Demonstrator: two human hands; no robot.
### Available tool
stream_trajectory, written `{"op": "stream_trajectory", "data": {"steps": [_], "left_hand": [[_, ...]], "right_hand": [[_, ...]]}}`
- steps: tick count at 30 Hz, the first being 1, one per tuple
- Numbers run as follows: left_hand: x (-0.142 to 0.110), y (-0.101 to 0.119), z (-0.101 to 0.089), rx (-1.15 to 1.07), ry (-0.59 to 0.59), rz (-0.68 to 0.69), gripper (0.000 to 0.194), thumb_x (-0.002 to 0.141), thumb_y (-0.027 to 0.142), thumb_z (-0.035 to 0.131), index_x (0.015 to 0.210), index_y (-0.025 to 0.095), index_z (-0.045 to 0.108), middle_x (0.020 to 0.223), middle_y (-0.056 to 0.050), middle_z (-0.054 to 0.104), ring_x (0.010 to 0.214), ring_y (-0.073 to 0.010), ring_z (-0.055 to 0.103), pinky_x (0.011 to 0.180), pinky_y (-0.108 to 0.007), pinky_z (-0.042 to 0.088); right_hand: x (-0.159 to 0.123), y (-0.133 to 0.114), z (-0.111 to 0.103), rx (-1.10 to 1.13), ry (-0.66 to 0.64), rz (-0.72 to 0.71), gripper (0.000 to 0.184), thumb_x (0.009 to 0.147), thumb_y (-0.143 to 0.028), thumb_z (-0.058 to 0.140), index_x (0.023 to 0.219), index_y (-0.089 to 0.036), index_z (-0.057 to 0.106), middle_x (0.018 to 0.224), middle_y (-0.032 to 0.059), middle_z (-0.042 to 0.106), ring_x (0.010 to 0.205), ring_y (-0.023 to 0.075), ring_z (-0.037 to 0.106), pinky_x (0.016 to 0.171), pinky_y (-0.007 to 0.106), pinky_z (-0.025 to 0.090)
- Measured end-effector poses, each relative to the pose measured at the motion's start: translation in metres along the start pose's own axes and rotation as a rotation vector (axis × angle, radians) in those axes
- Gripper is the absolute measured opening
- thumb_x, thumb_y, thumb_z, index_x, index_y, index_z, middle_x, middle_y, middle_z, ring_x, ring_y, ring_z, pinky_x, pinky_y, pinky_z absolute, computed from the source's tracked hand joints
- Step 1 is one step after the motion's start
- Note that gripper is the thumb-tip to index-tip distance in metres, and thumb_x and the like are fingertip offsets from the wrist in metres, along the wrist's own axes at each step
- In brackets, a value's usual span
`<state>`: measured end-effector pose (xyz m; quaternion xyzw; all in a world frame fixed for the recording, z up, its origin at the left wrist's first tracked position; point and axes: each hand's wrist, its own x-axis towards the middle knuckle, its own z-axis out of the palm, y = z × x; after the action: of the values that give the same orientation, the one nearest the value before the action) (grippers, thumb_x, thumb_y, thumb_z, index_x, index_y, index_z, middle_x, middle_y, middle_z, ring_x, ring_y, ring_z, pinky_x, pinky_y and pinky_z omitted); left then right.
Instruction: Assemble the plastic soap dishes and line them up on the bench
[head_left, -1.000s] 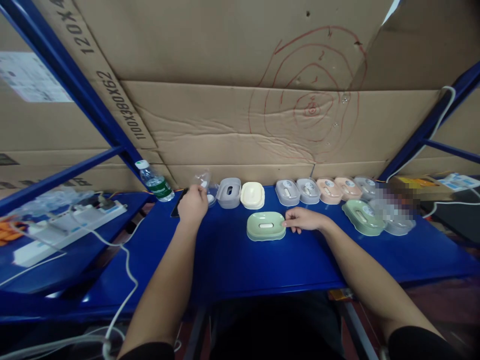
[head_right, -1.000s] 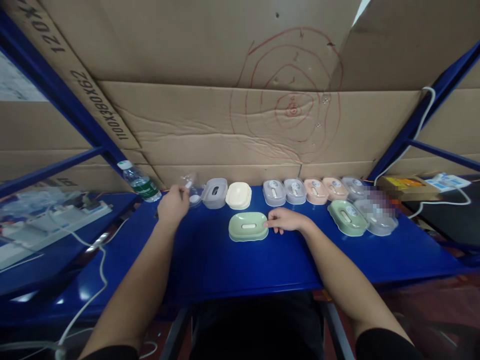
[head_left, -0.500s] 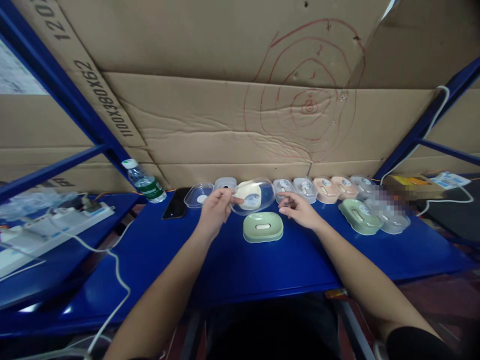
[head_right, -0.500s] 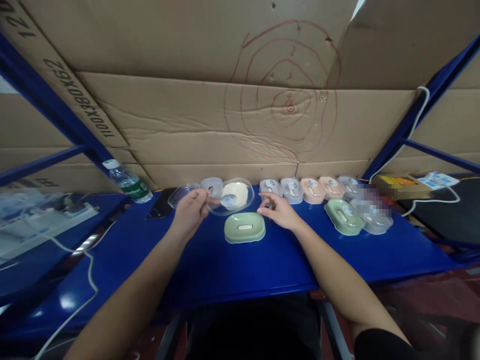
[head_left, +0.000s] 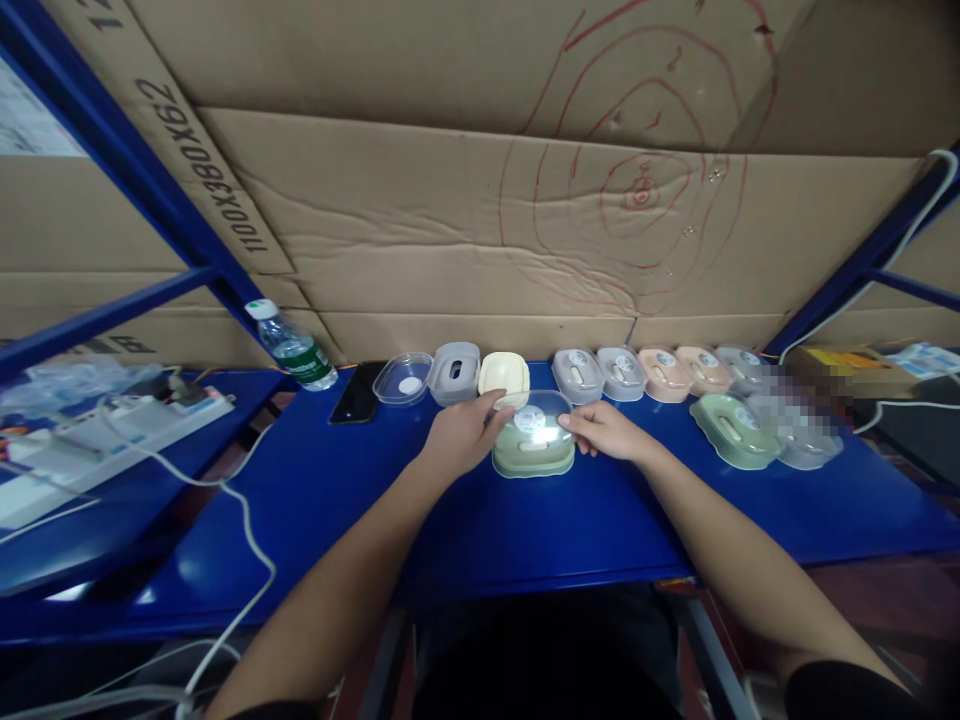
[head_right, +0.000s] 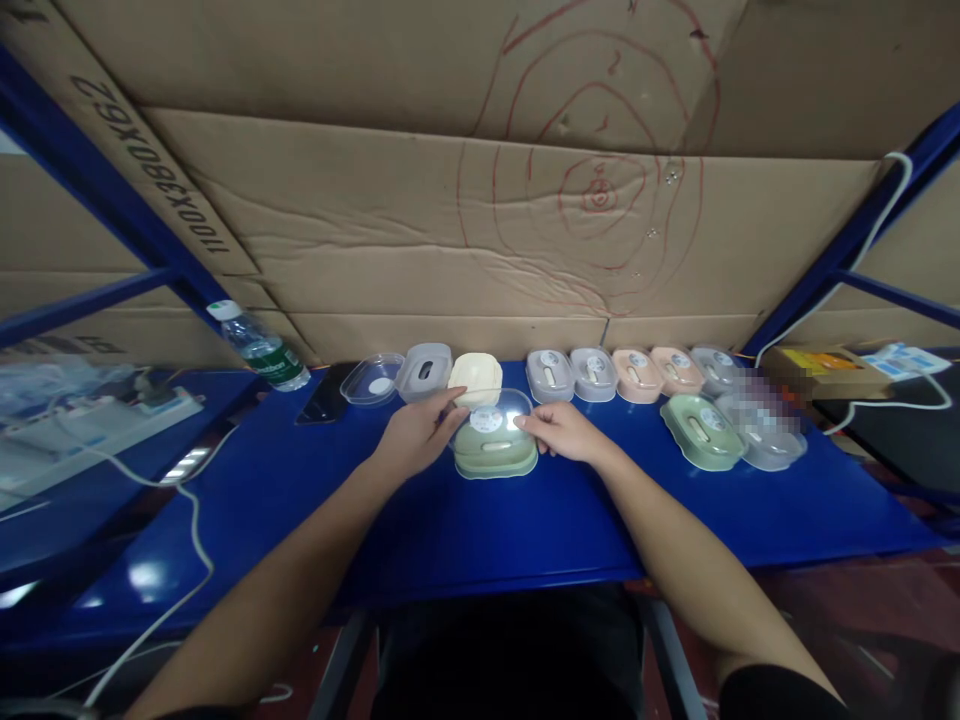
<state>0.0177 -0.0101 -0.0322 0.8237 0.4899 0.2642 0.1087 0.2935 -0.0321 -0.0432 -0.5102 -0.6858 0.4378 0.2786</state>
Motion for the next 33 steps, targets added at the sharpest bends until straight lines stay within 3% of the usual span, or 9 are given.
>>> {"op": "stream_trajectory", "data": {"steps": [5, 9, 12, 21, 27, 30, 33], "left_hand": [[0.0, 0.008, 0.002, 0.215, -0.2, -0.032, 0.048, 0.106, 0.048, 0.035, 0.132, 0.02, 0.065, 0.101, -0.013, 0.079, 0.094, -0.03, 0.076, 0.078, -0.037, 0.055], [0.0, 0.011, 0.004, 0.28, -0.294, -0.009, 0.047, 0.107, 0.046, 0.031, 0.124, 0.02, 0.066, 0.097, -0.014, 0.078, 0.093, -0.0313, 0.076, 0.077, -0.038, 0.054], [0.0, 0.01, 0.005, 0.296, -0.358, -0.029, 0.051, 0.107, 0.047, 0.026, 0.122, 0.02, 0.067, 0.102, -0.015, 0.078, 0.097, -0.0327, 0.075, 0.08, -0.04, 0.053], [0.003, 0.0, 0.01, 0.186, -0.378, -0.057, 0.056, 0.107, 0.05, 0.02, 0.114, 0.021, 0.068, 0.108, -0.011, 0.077, 0.102, -0.03, 0.073, 0.083, -0.038, 0.052], [0.004, -0.006, 0.014, 0.146, -0.357, -0.068, 0.053, 0.107, 0.049, 0.022, 0.108, 0.022, 0.068, 0.11, -0.01, 0.077, 0.104, -0.0288, 0.072, 0.084, -0.037, 0.051], [0.004, -0.005, 0.015, 0.157, -0.345, -0.065, 0.052, 0.108, 0.048, 0.023, 0.105, 0.021, 0.067, 0.11, -0.01, 0.076, 0.104, -0.0289, 0.072, 0.084, -0.037, 0.051], [0.004, -0.001, 0.016, 0.165, -0.329, -0.085, 0.052, 0.108, 0.047, 0.023, 0.105, 0.02, 0.068, 0.113, -0.011, 0.076, 0.106, -0.0297, 0.071, 0.084, -0.038, 0.05]], "right_hand": [[0.001, 0.003, -0.006, -0.076, -0.103, 0.129, 0.062, 0.088, -0.076, 0.057, 0.063, -0.02, 0.061, 0.051, 0.0022, 0.061, 0.044, 0.0126, 0.055, 0.044, 0.025, 0.041], [0.001, 0.006, -0.009, -0.18, -0.223, 0.189, 0.065, 0.088, -0.079, 0.055, 0.061, -0.019, 0.062, 0.05, 0.003, 0.061, 0.043, 0.0134, 0.056, 0.046, 0.026, 0.045], [0.001, 0.007, -0.009, -0.227, -0.237, 0.207, 0.067, 0.087, -0.081, 0.053, 0.062, -0.019, 0.063, 0.05, 0.0032, 0.063, 0.043, 0.0139, 0.058, 0.048, 0.026, 0.046], [0.002, 0.007, -0.006, -0.24, -0.235, 0.21, 0.079, 0.09, -0.087, 0.036, 0.059, -0.018, 0.061, 0.045, 0.0022, 0.057, 0.04, 0.0133, 0.055, 0.047, 0.026, 0.045], [0.004, 0.006, -0.002, -0.334, -0.122, 0.209, 0.082, 0.092, -0.087, 0.029, 0.055, -0.019, 0.057, 0.045, 0.0022, 0.056, 0.039, 0.0124, 0.052, 0.049, 0.027, 0.042], [0.003, 0.003, -0.004, -0.465, -0.038, 0.178, 0.075, 0.091, -0.083, 0.04, 0.058, -0.02, 0.059, 0.052, 0.0029, 0.061, 0.048, 0.0145, 0.057, 0.053, 0.028, 0.04], [0.0, -0.001, -0.005, -0.605, 0.158, 0.051, 0.058, 0.089, -0.074, 0.058, 0.071, -0.02, 0.067, 0.067, 0.0036, 0.07, 0.065, 0.0192, 0.065, 0.061, 0.03, 0.045]]}}
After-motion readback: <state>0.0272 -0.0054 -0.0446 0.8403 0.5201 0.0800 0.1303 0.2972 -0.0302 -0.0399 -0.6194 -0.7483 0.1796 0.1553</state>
